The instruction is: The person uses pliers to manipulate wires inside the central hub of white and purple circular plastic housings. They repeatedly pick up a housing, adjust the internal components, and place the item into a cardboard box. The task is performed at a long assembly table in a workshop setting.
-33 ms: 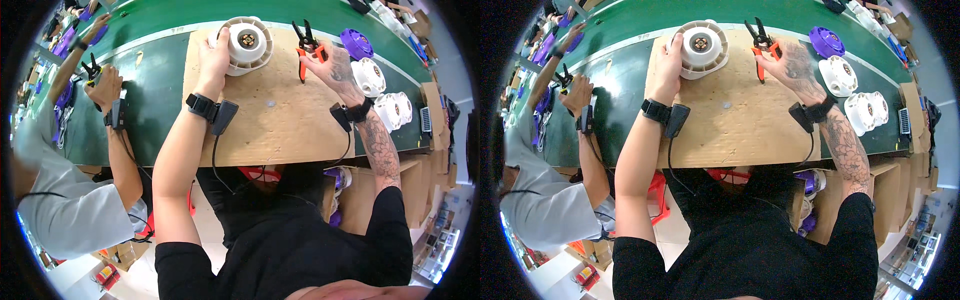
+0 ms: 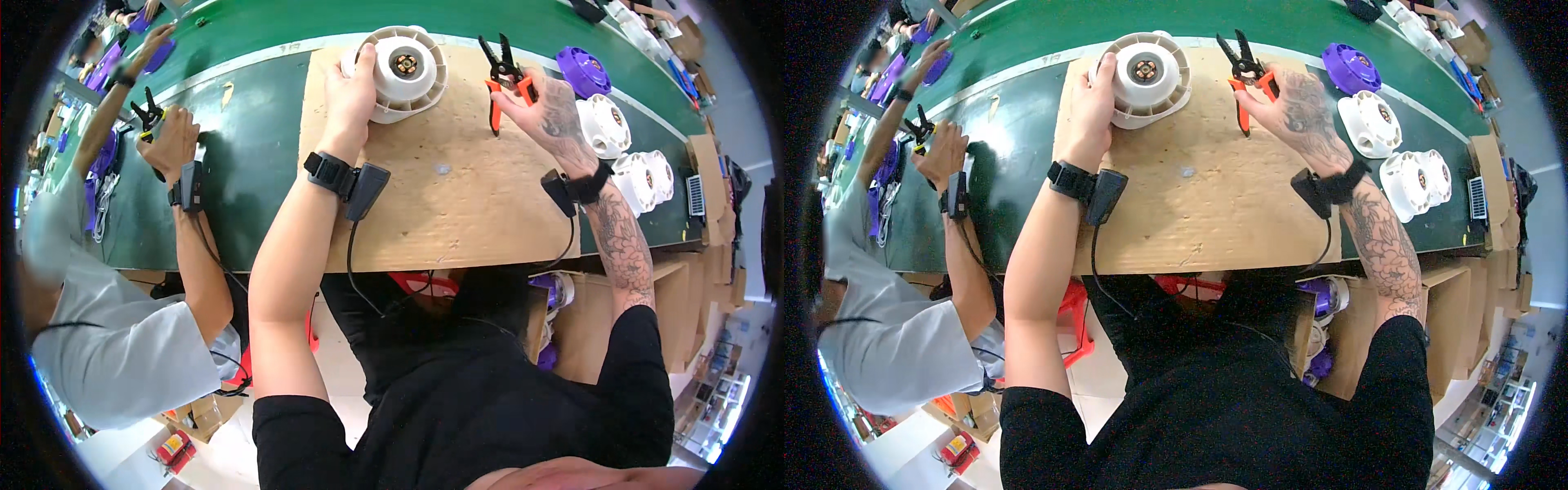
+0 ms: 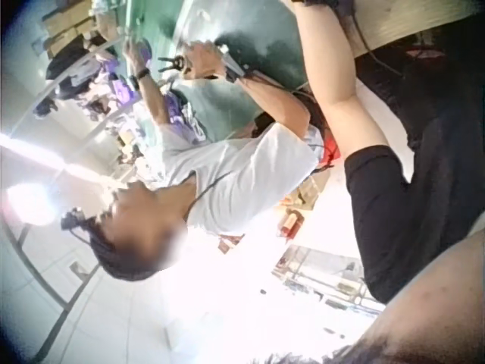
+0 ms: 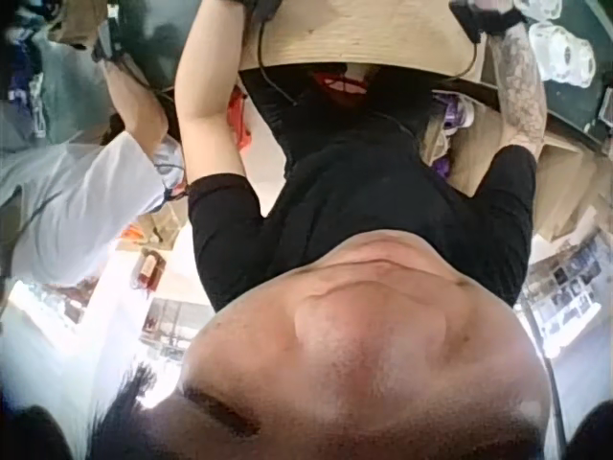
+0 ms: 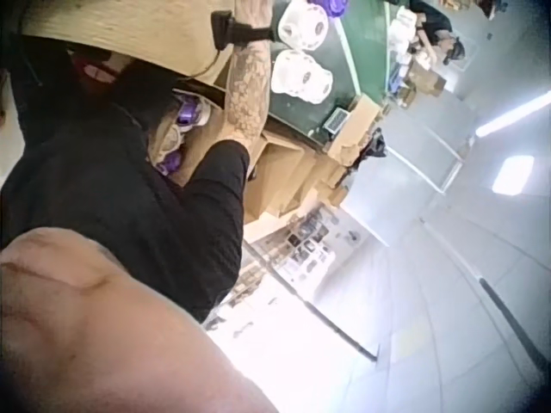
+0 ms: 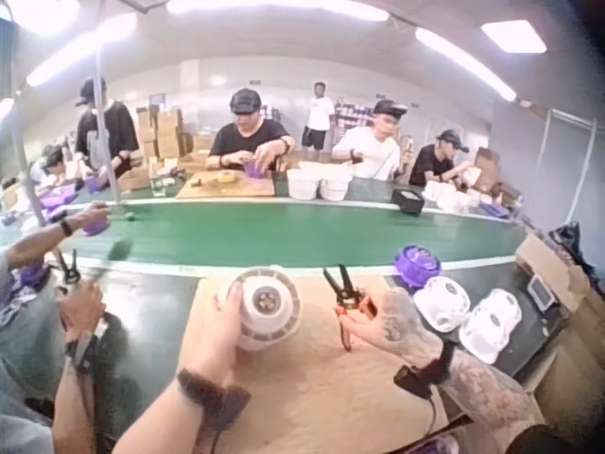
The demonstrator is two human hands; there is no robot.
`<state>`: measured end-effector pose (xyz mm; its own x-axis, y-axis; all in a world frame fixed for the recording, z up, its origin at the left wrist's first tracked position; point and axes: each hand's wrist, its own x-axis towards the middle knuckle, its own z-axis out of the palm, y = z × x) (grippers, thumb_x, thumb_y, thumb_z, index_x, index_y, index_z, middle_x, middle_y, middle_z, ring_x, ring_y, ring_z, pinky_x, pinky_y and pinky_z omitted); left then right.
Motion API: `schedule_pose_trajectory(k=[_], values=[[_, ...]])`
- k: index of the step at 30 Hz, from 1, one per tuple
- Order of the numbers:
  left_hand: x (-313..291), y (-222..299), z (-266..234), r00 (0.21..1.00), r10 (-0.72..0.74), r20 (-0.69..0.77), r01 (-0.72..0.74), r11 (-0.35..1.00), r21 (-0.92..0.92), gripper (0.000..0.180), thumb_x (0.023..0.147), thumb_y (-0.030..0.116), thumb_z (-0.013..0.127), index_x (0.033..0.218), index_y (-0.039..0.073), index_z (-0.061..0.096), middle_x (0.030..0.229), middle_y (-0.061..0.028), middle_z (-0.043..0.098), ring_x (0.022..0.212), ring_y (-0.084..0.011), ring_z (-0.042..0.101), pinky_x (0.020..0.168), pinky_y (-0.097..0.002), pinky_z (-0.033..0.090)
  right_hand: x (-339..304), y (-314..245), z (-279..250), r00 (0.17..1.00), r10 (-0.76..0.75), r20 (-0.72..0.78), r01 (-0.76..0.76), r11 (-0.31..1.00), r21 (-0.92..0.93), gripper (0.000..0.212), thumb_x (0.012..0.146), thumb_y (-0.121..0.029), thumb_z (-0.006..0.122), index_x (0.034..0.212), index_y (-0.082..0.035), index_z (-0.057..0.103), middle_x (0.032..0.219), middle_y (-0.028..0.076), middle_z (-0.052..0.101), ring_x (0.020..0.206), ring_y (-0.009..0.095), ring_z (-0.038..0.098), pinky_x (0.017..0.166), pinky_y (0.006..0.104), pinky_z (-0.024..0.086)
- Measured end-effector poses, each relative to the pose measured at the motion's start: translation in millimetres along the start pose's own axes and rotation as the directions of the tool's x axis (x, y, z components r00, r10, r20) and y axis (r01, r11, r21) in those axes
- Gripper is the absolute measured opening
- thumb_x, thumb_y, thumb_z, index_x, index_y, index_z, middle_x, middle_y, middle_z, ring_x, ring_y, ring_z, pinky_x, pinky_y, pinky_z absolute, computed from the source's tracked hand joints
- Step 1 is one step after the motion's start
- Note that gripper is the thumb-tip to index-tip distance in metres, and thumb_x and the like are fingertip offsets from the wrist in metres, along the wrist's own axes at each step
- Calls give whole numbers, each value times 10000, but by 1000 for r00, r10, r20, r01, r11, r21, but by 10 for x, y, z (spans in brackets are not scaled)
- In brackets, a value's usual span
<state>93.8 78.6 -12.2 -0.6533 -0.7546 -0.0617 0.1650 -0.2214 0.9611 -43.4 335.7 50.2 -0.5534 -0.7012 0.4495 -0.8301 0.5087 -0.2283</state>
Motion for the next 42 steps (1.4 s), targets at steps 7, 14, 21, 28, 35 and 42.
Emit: schedule_pose_trajectory(k=[7,14,21,28,35,42], values=[[-144,112,84,996,-18,-82,24,997,74,495,999,426,645,1253,5,587,1083,-68,679,976,-146,632,820,-295,507,-198,-174,-215,846,172,505,-294,941,170,383,888,-300,755,1128,-12,677,976,114,749,919,209,715,815,350,555],[-75,53,27,1000,-3,-9,4,999,40,576,955,414,704,1271,-21,497,1139,-120,644,990,-173,627,799,-324,535,-76,-25,437,859,181,479,-498,515,698,361,842,-257,786,1081,-37,629,885,40,692,818,132,661,719,277,511],[-235,292,54,997,35,72,-37,999,21,511,947,367,714,1280,56,481,1103,-61,616,920,-116,589,693,-271,490,-15,-81,76,952,-137,274,75,971,226,368,850,-169,722,1170,-45,591,1011,114,659,963,247,644,841,363,503],[-290,255,174,995,46,86,-29,982,-189,375,982,199,680,1253,21,491,1192,-97,613,1109,-190,621,943,-359,541,494,-248,-514,795,-594,127,592,711,-380,324,807,-132,632,1101,0,605,1008,213,668,938,367,646,844,465,513],[-288,101,139,999,30,35,-24,987,-162,533,959,286,710,1330,80,389,1248,-99,542,1086,-189,588,813,-354,547,701,-585,-594,834,-478,276,551,722,-417,402,674,-246,755,960,-16,590,951,166,581,950,307,562,889,405,414],[-348,103,220,998,52,42,-43,981,-192,548,956,260,721,1335,63,378,1282,-127,537,1138,-210,585,854,-375,560,703,-725,-642,820,-476,316,572,672,-470,551,582,-323,810,992,-20,599,953,144,579,958,298,557,902,416,408]])
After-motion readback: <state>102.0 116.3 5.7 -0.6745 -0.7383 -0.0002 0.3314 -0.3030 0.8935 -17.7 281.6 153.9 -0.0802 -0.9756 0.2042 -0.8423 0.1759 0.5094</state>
